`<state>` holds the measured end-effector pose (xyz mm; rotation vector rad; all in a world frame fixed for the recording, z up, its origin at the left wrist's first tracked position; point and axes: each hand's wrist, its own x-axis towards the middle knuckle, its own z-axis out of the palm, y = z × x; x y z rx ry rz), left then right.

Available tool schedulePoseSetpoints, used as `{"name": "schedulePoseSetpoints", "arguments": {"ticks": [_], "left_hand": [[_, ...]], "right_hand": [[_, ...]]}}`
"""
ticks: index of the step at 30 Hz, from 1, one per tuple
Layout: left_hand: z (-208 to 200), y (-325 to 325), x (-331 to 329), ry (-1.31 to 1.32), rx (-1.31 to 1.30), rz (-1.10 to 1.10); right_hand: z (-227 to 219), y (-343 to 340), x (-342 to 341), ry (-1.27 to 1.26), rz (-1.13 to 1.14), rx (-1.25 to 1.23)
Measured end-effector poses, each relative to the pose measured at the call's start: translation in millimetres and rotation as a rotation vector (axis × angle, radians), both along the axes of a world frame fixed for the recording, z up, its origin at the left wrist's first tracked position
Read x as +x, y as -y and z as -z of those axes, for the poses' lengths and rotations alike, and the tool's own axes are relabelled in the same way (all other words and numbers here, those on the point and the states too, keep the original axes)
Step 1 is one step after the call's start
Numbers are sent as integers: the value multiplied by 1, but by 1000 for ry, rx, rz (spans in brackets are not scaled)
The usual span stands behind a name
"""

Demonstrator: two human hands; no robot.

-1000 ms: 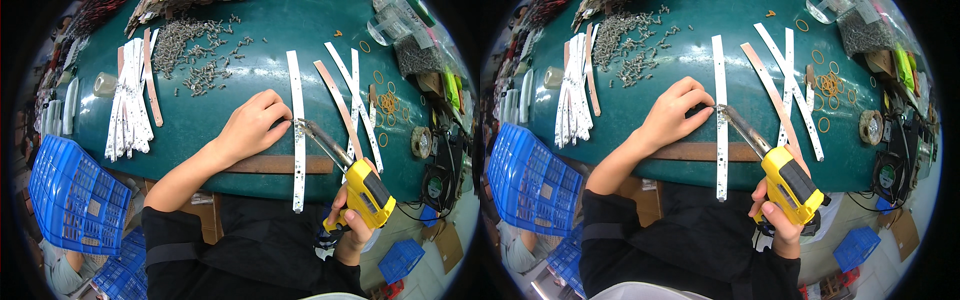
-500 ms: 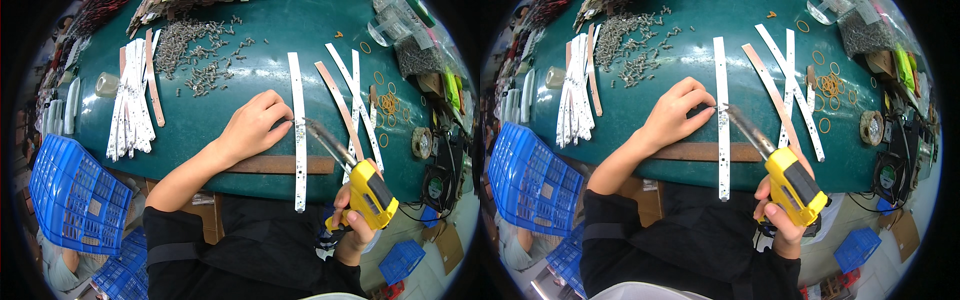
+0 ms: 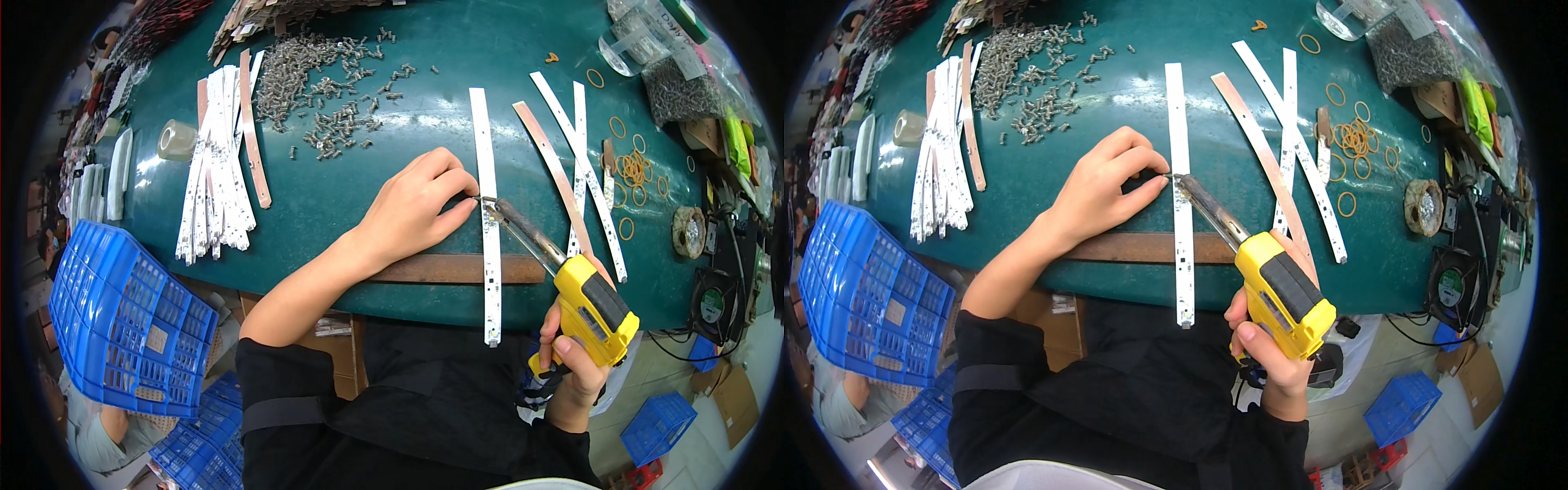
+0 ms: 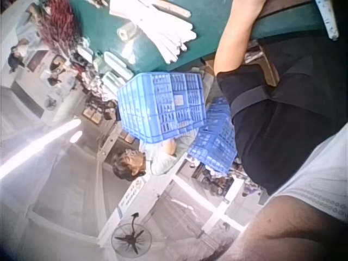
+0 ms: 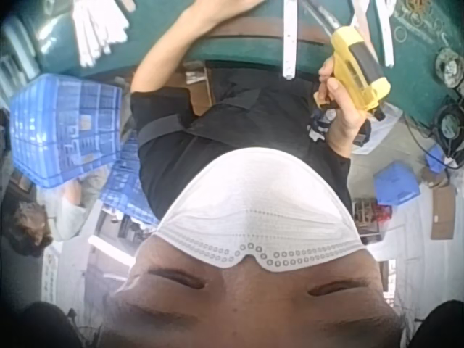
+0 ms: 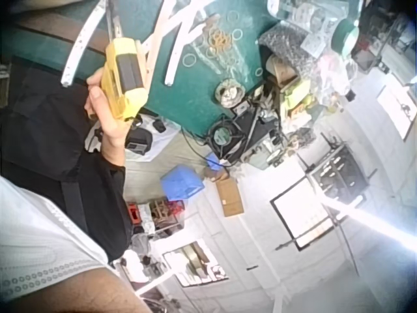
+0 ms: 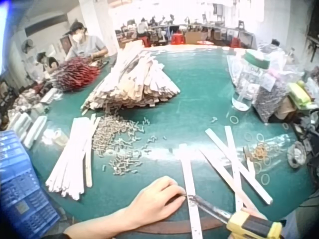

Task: The person solders small components onto LED strips using a handheld soldering tool and gathers the strips into a bundle by hand.

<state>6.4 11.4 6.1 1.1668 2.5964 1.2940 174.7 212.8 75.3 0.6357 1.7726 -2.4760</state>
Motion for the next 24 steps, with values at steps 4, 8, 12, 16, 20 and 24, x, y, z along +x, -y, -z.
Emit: {"name": "schedulePoseSetpoints", "arguments": {"ticks": [4, 8, 12, 16, 20, 24], "left_hand": [[2, 2, 0, -12, -2, -7], [0, 1, 0, 5, -3, 1], [1, 1, 1, -6, -15, -3], [-3, 2, 2, 59, -21, -2], [-13, -2, 1, 119, 18, 17], [-31, -4, 14, -3, -25, 93]], "right_hand": [[1, 2, 2, -29, 39, -18], [-1, 0, -3, -181, 206, -35], [9, -21, 2, -278, 149, -50], [13, -35, 10, -359, 187, -104], [10, -54, 21, -360, 251, 318], [20, -63, 9, -277, 256, 1342]]}}
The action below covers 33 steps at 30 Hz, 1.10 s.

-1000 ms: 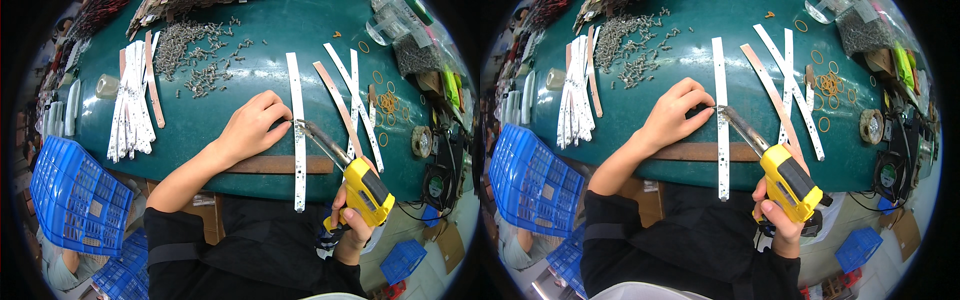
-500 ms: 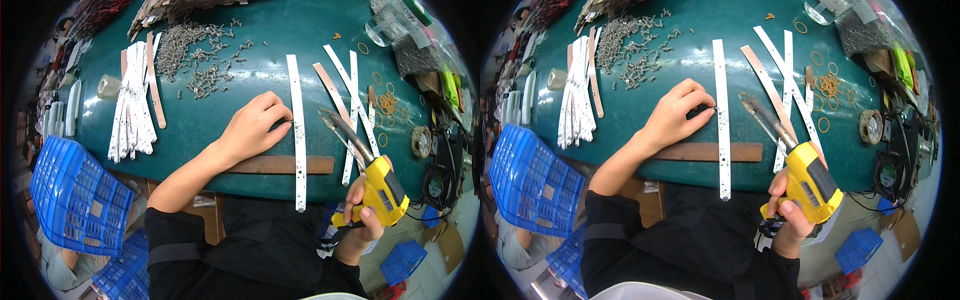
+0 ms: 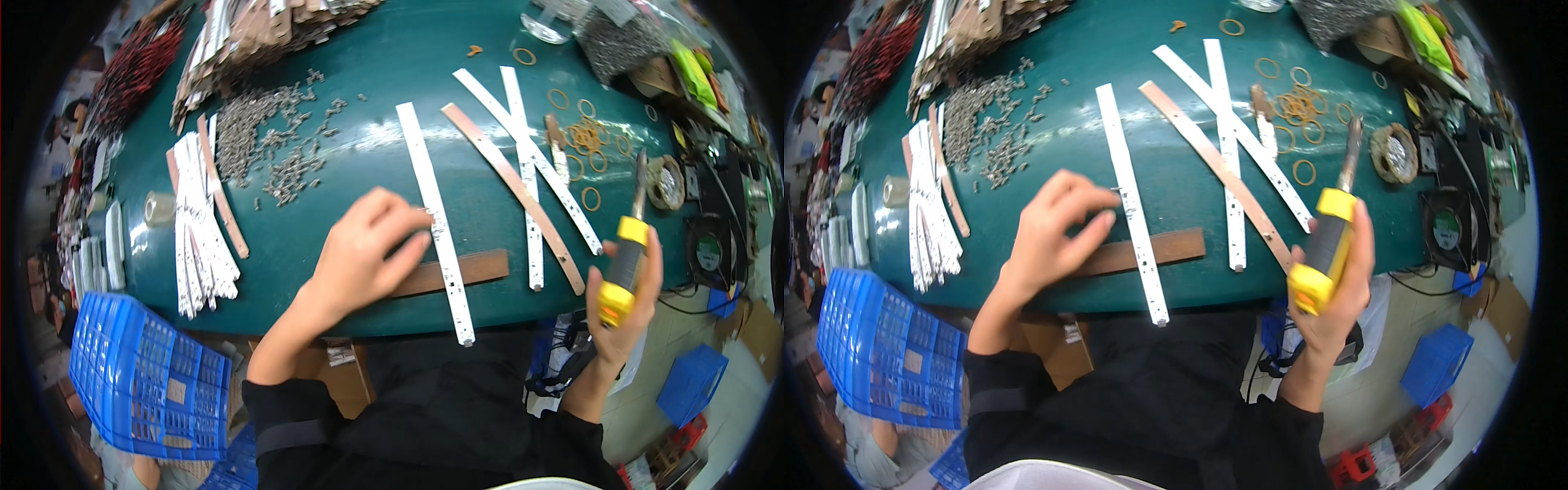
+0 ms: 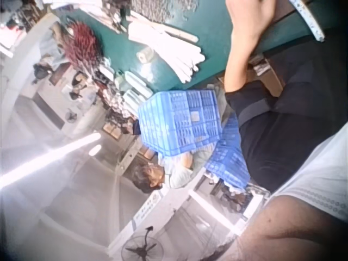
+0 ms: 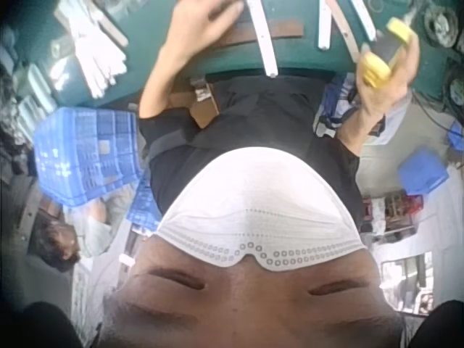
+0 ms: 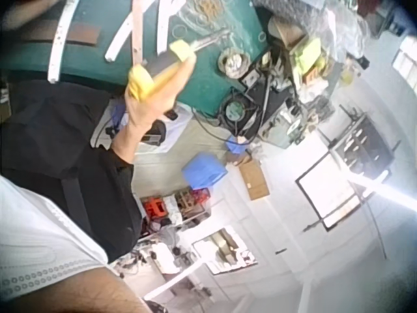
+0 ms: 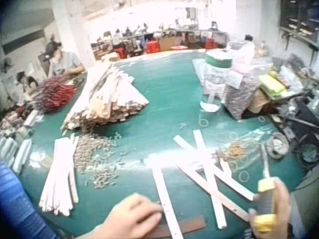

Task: The person solders small components onto LED strips using a handheld soldering tool and gathers the strips into a bundle by hand.

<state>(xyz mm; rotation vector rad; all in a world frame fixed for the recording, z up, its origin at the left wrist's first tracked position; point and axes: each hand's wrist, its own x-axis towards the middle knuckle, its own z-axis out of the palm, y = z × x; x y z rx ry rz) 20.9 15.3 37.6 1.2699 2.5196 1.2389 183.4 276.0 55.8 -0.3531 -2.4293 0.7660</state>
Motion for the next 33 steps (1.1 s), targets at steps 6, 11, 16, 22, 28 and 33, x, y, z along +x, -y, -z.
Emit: {"name": "schedulePoseSetpoints", "arguments": {"ticks": [6, 11, 16, 22, 28, 33], "left_hand": [[-27, -12, 42, -122, -352, 413], [-25, -3, 40, -192, -445, 496], [-17, 2, 42, -241, -360, 497], [-1, 0, 52, -365, -370, 271], [-24, 31, 37, -383, 99, -146], [-37, 92, 5, -384, -63, -741]], "right_hand": [[12, -14, -17, 247, -55, 262], [13, -14, -17, 269, -79, 291], [-4, -1, -9, 85, 3, 160], [-6, 17, -10, 28, 7, 55], [-14, 45, -26, -20, -59, 47], [-11, 72, -18, 63, -221, 9]]}}
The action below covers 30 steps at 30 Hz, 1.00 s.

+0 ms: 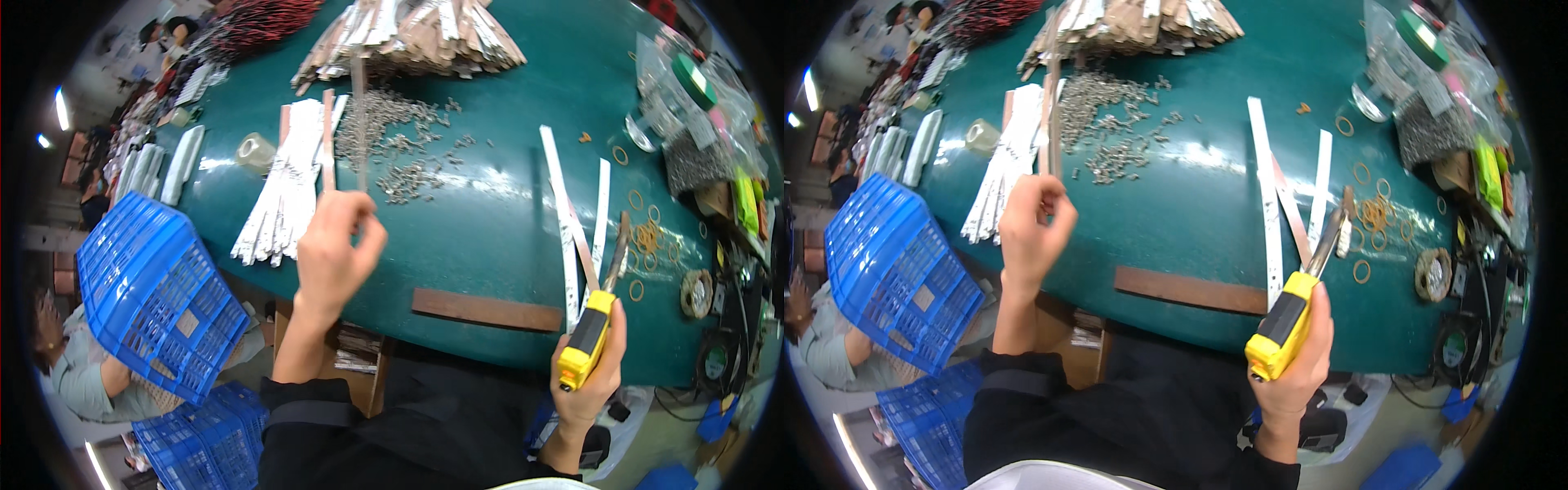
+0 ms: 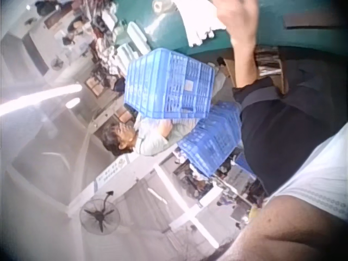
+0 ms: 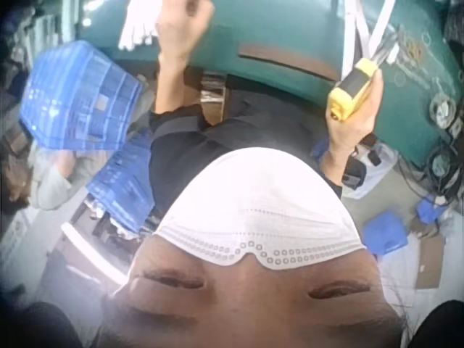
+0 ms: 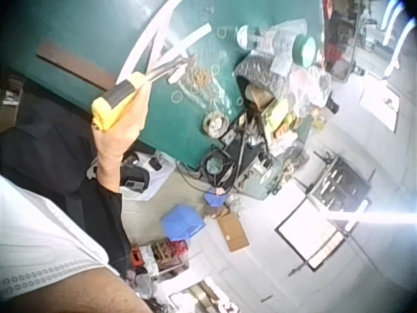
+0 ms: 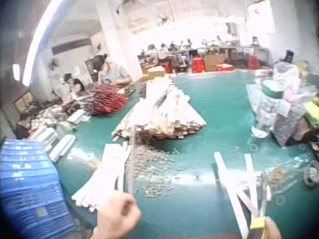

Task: The person solders small components onto LED strips using a handheld soldering tool and gathers the strips into a bundle by hand.

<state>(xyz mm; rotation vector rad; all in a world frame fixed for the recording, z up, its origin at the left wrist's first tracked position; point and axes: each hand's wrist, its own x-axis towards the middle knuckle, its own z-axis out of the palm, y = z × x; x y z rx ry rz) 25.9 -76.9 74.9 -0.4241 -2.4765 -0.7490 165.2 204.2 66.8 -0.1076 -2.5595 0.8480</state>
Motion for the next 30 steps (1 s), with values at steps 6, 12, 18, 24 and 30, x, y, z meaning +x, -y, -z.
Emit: {"name": "schedulePoseSetpoints", "arguments": {"ticks": [6, 12, 18, 24, 30], "left_hand": [[10, 104, -22, 133, -346, -376], [7, 88, -28, 227, -359, -263], [17, -27, -77, 137, -211, 416], [60, -79, -153, -34, -339, 465], [68, -90, -153, -126, -388, 496]], "right_hand": [[3, 20, 0, 61, -96, 57], [0, 19, 5, 234, -228, -3], [-11, 0, 4, 44, -112, -379], [-20, -5, 18, -15, -73, -1144], [-7, -6, 14, -174, -145, -1528]]}}
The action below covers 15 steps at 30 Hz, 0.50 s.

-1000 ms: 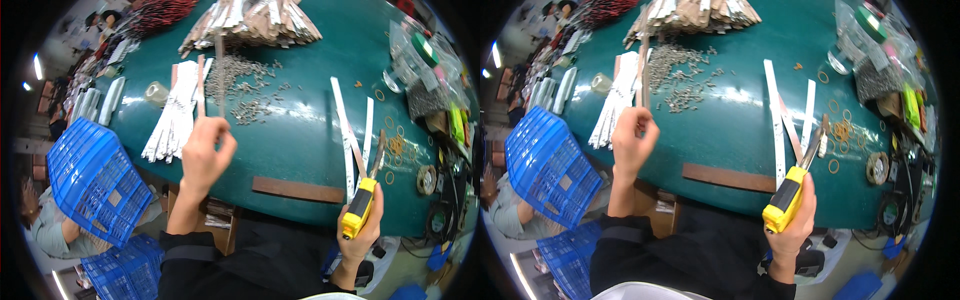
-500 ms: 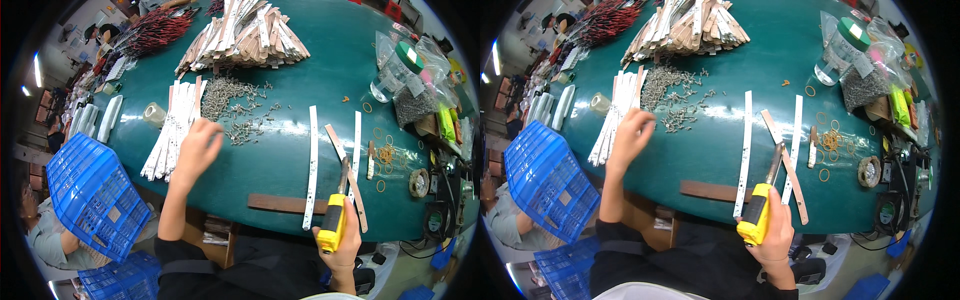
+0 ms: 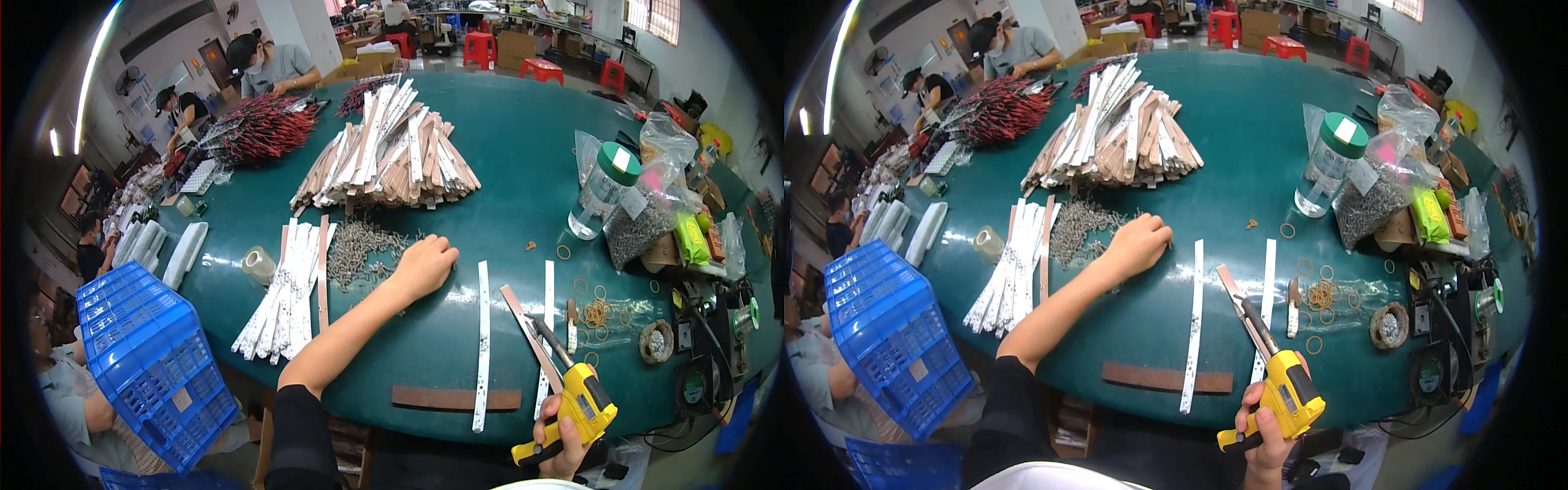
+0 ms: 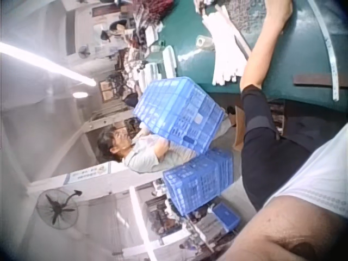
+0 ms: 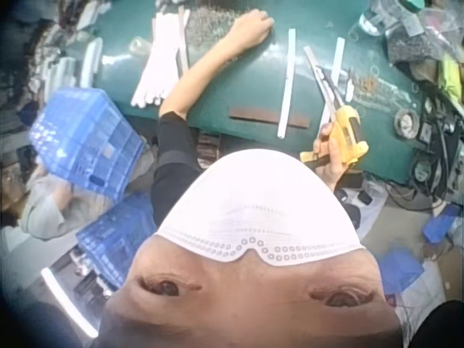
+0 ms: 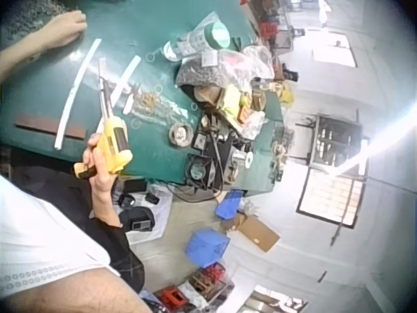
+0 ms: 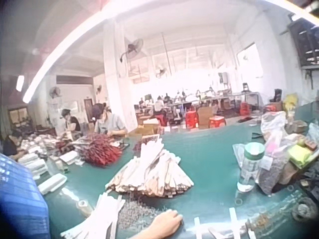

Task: The person solders small components onto LED strips using a handheld soldering tool and gathers the strips into a bundle by hand.

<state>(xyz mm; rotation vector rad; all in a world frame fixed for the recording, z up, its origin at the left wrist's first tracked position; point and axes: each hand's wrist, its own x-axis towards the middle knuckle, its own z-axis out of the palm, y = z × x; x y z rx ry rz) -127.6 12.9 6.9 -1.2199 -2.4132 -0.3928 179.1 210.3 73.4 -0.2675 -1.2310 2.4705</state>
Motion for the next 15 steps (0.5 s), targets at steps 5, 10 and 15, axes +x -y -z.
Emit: {"name": "schedulePoseSetpoints", "arguments": {"ticks": [5, 10, 15], "left_hand": [[-16, -4, 13, 32, 129, 75], [-2, -4, 4, 46, -59, 48], [-4, 2, 19, -21, -51, 17]], "right_hand": [[3, 4, -12, -24, 0, -74], [7, 8, -17, -33, -12, -80], [10, 8, -14, -49, -51, -102]]}}
